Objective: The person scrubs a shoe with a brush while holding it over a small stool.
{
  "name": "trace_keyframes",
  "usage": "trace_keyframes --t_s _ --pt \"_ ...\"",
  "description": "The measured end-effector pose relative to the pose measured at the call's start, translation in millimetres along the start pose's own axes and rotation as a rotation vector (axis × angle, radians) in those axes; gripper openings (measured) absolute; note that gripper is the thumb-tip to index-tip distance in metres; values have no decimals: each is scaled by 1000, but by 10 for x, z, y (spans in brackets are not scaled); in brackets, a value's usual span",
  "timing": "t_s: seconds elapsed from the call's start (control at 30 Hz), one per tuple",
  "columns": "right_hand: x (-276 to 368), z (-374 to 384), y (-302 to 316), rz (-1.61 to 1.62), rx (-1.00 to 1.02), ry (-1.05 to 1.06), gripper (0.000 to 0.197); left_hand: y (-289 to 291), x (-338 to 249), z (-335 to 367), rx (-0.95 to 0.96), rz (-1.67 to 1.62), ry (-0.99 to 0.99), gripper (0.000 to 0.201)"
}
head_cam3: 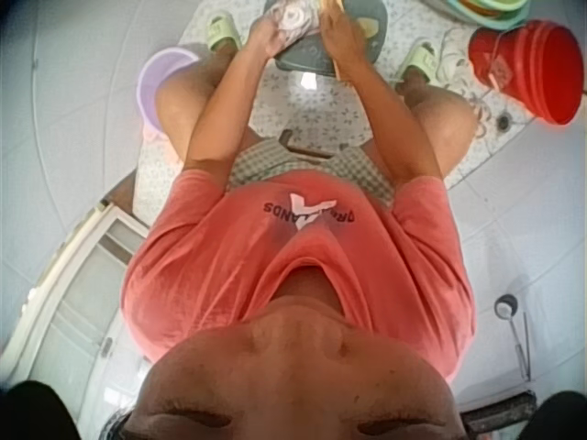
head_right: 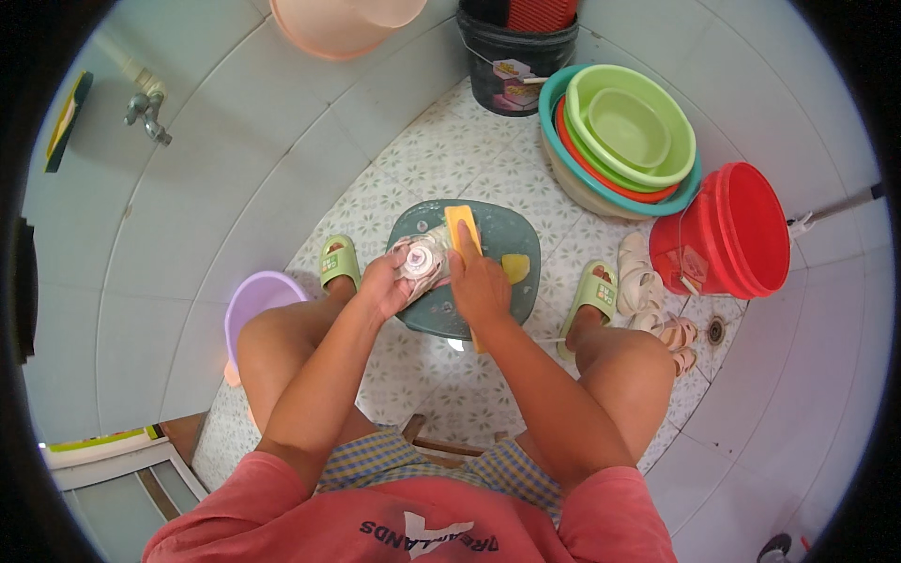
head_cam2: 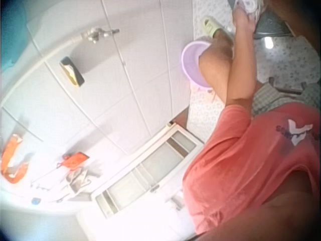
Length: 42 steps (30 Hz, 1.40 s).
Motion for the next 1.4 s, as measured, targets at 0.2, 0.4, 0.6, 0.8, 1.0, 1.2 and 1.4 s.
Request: trace_keyframes --t_s 0.2,0.4,0.6,0.8,1.0,1.2,1.4 --pt "112 -186 -153 219 21 38 49 34 -6 96 -23 -17 44 31" --pt "127 -163 -31 295 1 -61 46 -20 23 39 -60 -22 21 32" --pt "82 -168 -142 214 44 -18 47 -8 57 38 -88 51 -36 35" --pt "-21 -119 -99 177 -33 102 47 -64 24 -15 -62 39 -11 34" --pt "-109 -3 -43 47 53 41 47 86 52 120 -50 102 -24 34" --pt "-123 23 76 115 -33 -22 46 7 -5 92 159 -140 122 44" --pt "-7 -89 -55 118 123 47 46 -1 39 204 185 -229 221 45"
Point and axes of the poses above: each hand's wrist, its own z-axis towards the middle knuckle, its own y-axis out of the back of the hand, x = y × z, the point moved 3 cm from there along z, towards the middle knuckle, and after that the axes turned 5 degrees about y, right-handed, at the moved point
